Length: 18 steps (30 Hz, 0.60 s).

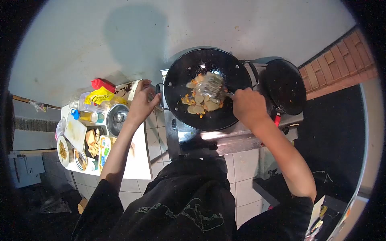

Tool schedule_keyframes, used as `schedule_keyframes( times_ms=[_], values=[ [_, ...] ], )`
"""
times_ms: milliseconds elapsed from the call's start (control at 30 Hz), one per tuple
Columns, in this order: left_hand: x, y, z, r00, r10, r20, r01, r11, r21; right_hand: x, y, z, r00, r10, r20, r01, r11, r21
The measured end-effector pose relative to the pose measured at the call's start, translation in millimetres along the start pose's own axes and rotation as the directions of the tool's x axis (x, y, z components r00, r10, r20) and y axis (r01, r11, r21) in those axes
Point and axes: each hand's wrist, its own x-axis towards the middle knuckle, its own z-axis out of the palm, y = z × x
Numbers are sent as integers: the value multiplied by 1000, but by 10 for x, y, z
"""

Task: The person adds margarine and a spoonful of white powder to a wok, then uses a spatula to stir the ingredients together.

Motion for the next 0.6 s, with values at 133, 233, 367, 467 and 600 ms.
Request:
schedule_keyframes(
  times_ms=[133, 233, 367, 467, 600],
  values=[
    [9, 16, 14, 1000, 6, 17, -5, 999, -35, 81, -6, 114, 999, -6, 34, 4, 997, 72],
    [29, 20, 8, 1000, -1, 25, 2, 999, -43, 217, -61, 133, 995, 11, 103, -19, 997, 78],
    [8, 56, -41, 999, -10, 41, 11, 1000, -28, 51, -167, -184, 972, 74, 222, -79, 997, 16],
    [16, 123, -59, 997, -27, 68, 29, 999, -38, 211, -92, 31, 960, 25, 279, -61, 991, 122],
    [26, 97, -77, 996, -24, 85, 24, 1000, 1, 306, -83, -38, 989, 19, 150, -20, 1000, 1]
  ],
)
